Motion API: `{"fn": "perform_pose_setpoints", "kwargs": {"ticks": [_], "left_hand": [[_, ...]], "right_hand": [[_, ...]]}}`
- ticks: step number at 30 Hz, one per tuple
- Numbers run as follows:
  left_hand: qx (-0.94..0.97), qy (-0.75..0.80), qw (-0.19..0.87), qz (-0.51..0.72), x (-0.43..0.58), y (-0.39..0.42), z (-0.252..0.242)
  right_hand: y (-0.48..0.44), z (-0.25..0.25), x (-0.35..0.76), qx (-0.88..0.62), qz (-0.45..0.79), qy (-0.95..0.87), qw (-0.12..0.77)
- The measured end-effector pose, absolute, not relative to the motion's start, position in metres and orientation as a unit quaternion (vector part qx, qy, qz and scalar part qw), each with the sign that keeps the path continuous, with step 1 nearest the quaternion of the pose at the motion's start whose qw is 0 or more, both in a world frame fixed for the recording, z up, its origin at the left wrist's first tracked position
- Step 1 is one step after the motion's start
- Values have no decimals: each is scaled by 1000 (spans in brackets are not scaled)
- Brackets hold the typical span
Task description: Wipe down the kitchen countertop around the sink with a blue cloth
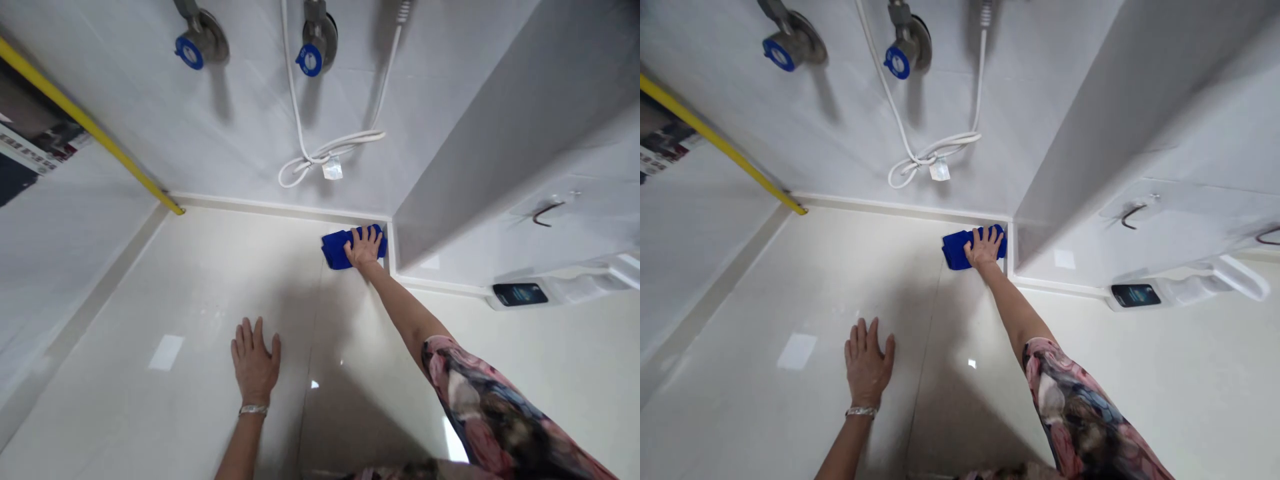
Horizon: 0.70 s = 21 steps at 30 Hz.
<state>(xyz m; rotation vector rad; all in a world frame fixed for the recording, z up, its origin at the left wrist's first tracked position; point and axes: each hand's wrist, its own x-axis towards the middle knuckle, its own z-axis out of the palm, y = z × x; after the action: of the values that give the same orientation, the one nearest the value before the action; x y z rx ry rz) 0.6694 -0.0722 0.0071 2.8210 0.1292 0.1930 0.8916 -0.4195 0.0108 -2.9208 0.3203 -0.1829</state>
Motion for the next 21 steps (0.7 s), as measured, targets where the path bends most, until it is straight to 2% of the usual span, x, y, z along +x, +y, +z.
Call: {"fn": "perform_pose_setpoints", "kwargs": {"ticks": [5,9,21], "left_hand": [[984,43,155,71,671,-70,4],[983,49,157,76,674,-71,6],[979,34,157,128,683,-75,16]], "right_hand": [[-416,20,890,-993,-12,100,64],[-397,27,849,-994,-2,87,69],[-335,19,643,-983,-41,1,181]]}}
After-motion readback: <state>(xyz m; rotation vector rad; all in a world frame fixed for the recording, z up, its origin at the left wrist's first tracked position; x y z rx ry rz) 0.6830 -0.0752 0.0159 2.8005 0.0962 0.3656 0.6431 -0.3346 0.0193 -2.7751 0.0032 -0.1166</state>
